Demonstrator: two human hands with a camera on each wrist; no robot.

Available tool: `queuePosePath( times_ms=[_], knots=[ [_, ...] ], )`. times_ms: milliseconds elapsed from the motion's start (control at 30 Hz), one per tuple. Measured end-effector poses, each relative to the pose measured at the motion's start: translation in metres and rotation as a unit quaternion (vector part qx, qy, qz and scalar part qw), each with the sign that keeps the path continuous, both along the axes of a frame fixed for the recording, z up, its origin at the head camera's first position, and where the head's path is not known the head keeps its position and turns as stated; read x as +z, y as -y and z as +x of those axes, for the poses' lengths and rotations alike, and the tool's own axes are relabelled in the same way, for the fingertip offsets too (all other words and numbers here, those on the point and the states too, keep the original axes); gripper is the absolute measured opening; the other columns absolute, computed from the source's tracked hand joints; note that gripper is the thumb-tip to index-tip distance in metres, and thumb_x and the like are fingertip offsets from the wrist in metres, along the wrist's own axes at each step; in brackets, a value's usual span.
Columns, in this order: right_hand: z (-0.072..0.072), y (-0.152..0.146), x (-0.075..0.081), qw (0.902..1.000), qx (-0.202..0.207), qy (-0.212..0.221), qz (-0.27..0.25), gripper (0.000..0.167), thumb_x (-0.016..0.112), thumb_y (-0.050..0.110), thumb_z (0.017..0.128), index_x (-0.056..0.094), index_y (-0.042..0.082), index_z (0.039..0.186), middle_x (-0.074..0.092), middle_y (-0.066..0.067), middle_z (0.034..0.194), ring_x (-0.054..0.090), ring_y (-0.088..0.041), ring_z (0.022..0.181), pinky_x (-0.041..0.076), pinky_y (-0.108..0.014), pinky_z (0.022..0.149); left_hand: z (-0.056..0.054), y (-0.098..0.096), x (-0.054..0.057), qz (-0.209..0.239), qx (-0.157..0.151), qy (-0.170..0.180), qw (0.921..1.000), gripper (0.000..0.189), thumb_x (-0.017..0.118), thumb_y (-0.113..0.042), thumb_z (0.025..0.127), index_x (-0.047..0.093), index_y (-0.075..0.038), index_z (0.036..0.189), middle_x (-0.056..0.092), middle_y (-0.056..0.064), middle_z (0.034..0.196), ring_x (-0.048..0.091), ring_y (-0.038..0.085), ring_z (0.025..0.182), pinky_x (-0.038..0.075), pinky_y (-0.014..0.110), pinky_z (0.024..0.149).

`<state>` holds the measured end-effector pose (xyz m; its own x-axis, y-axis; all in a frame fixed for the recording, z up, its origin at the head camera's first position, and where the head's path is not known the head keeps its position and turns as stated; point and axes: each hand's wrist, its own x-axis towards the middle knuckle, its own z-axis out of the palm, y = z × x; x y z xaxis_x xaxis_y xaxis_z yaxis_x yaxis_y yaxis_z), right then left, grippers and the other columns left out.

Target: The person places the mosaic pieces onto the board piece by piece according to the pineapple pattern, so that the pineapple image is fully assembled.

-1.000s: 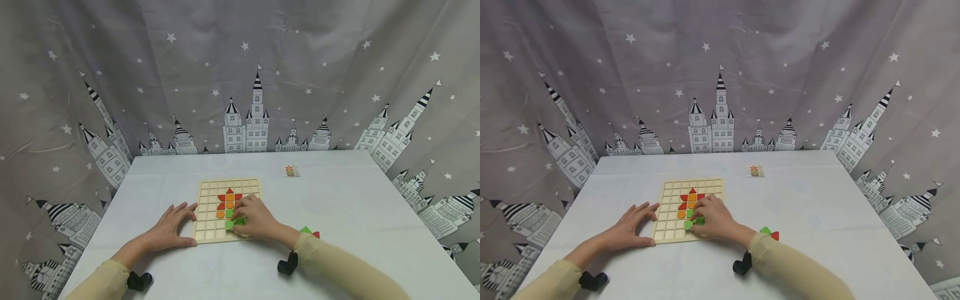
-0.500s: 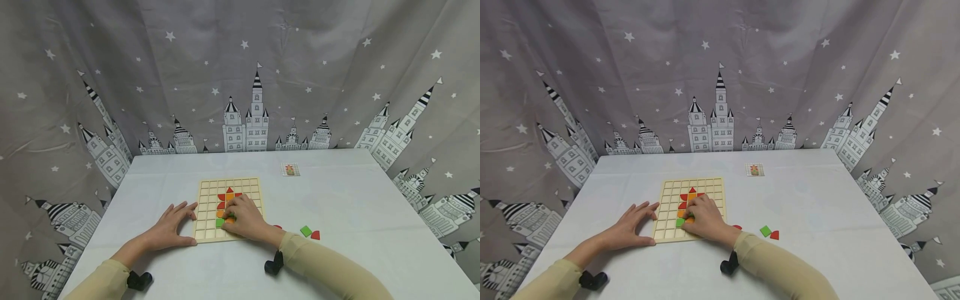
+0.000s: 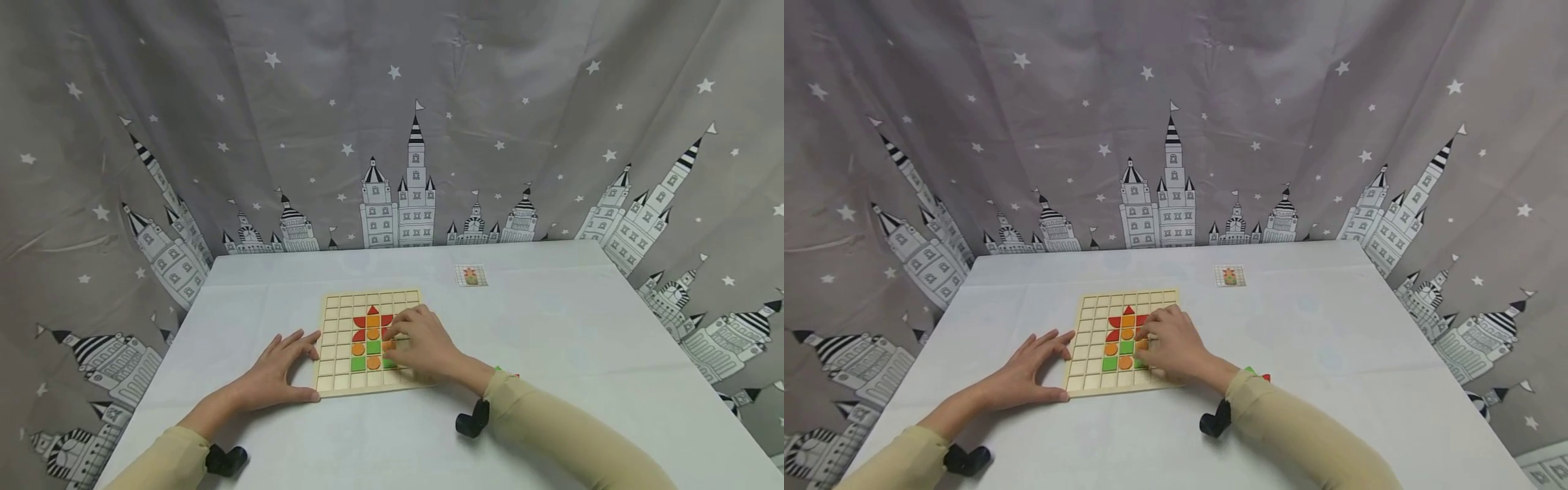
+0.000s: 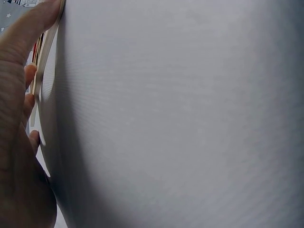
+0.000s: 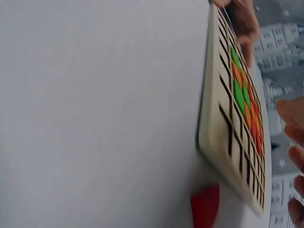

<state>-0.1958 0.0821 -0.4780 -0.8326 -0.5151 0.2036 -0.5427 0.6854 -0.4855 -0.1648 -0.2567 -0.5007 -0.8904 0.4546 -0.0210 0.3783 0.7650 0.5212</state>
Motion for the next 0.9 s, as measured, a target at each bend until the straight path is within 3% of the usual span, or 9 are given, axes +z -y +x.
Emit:
queuePosePath(
  times_ms=[167,300,633,900],
  knots=[
    [-0.005,-0.054,0.006,0.9992,-0.036,0.010,-0.013,0.024,0.083,0.034,0.085,0.079,0.022,0.105,0.065,0.004,0.115,0.048,-0.021,0.112,0.042,-0.043,0.094,0.000,0.000,0.000,-0.003,0.004,0.001,1.0000,0.067,0.083,-0.070,0.069,0.054,-0.029,0.113,0.037,0.008,0.163,0.019,0.041,0.153,0.001,0.064,0.123],
    [-0.002,-0.097,0.006,0.9979,-0.061,0.021,-0.001,0.026,0.084,0.034,0.084,0.079,0.022,0.107,0.066,0.004,0.114,0.048,-0.023,0.115,0.042,-0.048,0.096,-0.001,0.000,-0.002,-0.004,0.004,0.006,1.0000,0.067,0.083,-0.070,0.068,0.054,-0.029,0.113,0.037,0.007,0.163,0.019,0.040,0.153,0.001,0.064,0.123],
    [0.036,-0.180,-0.008,0.9931,-0.092,0.061,0.038,0.033,0.087,0.043,0.078,0.077,0.030,0.107,0.064,0.010,0.112,0.050,-0.023,0.114,0.043,-0.052,0.097,-0.002,-0.001,-0.003,-0.005,0.001,0.001,1.0000,0.069,0.082,-0.071,0.068,0.054,-0.029,0.114,0.037,0.007,0.163,0.019,0.040,0.153,0.001,0.064,0.123],
    [0.059,-0.210,-0.016,0.9936,-0.092,0.061,0.024,0.031,0.090,0.039,0.076,0.074,0.034,0.102,0.062,0.010,0.114,0.050,-0.022,0.112,0.044,-0.051,0.096,-0.002,-0.001,-0.002,-0.005,0.003,0.004,1.0000,0.068,0.083,-0.070,0.069,0.054,-0.027,0.114,0.037,0.008,0.163,0.019,0.041,0.153,0.001,0.064,0.123]
  ],
)
